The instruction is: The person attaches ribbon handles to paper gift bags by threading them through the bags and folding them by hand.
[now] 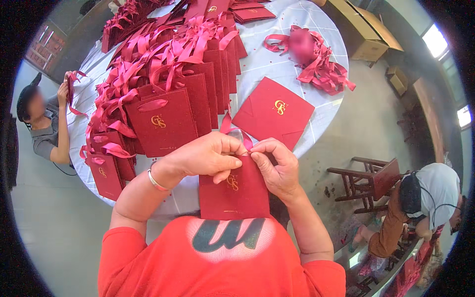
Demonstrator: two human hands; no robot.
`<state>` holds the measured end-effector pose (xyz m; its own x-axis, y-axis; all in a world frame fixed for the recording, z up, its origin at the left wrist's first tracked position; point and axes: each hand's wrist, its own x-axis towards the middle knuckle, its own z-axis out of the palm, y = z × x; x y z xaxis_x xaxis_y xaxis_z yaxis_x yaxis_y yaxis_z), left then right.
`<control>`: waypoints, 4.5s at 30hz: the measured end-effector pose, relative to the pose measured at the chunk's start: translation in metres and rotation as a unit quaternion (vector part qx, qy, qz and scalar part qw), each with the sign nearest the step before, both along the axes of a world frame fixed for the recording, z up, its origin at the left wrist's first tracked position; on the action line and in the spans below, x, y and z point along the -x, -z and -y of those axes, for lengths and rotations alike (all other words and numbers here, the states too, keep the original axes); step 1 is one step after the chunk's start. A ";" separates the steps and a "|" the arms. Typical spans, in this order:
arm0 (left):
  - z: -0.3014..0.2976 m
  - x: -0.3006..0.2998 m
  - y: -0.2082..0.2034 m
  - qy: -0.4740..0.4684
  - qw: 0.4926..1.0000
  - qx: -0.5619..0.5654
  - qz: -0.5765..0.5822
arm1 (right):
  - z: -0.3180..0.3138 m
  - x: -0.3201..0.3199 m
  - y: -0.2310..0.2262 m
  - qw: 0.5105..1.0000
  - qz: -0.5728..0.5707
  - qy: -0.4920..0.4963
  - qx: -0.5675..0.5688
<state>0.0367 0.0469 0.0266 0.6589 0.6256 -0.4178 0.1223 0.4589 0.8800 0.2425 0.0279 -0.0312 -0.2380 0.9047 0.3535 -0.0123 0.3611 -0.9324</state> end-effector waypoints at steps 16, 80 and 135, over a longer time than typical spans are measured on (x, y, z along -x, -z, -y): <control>0.001 -0.004 -0.002 -0.027 0.994 -0.047 -0.099 | 0.019 -0.001 -0.027 0.953 0.182 0.114 -0.216; 0.042 -0.029 0.002 -0.160 0.864 -0.428 -0.210 | -0.091 -0.003 -0.068 0.762 0.289 -0.382 0.436; 0.038 -0.029 0.023 -0.086 0.908 -0.349 -0.216 | -0.109 0.002 -0.046 0.945 0.186 -0.025 0.266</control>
